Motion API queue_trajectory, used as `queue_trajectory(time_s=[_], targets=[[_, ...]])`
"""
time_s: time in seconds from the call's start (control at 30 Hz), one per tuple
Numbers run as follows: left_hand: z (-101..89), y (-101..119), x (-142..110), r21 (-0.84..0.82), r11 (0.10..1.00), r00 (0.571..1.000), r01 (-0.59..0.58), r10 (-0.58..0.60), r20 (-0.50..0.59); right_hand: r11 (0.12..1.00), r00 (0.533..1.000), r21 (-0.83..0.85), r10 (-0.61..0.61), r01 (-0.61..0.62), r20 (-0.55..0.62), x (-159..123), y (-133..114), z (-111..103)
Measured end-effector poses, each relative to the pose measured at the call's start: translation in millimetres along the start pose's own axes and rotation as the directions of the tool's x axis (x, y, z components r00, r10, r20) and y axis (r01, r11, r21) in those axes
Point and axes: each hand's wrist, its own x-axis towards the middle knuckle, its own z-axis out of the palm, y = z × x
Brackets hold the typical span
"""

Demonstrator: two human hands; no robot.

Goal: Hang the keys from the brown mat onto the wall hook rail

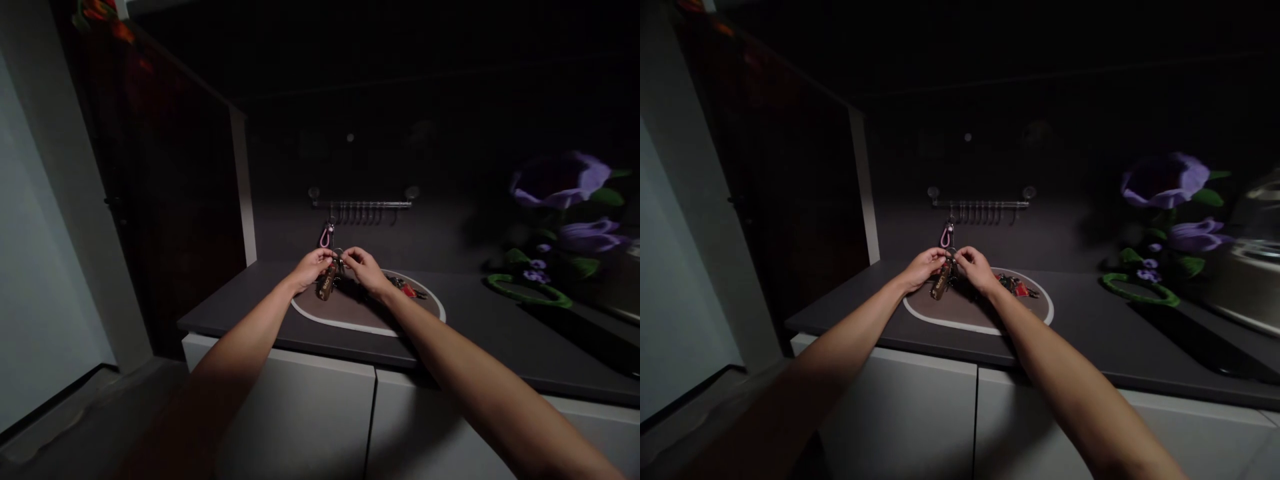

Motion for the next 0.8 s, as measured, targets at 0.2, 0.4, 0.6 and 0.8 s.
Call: queue_trajectory(time_s=[0.2, 0.4, 0.6, 0.8], targets=[[-1.8, -4, 4, 0.155, 0.986, 0.994, -0.058, 0.072, -0.082, 0.992, 0.998, 0.126, 0.032, -0.026, -0.05, 2, -4, -2], [-13.2, -13, 10, 0.619, 0.785, 0.923, -0.018, 0.251, -0.291, 0.958, 0.98, 0.262, 0.153, -0.115, -0.127, 17, -11, -2], [-14.9, -13, 6, 0.878, 0.478, 0.932, 0.022, 0.308, -0.191, 0.936, 0.947, 0.311, 0.24, -0.167, -0.215, 53, -12, 2], [-11.6, -9, 2, 0.937, 0.344, 0.95, 0.057, 0.27, -0.157, 0.911, 0.88, 0.365, 0.326, -0.194, -0.346, 91, -6, 12]])
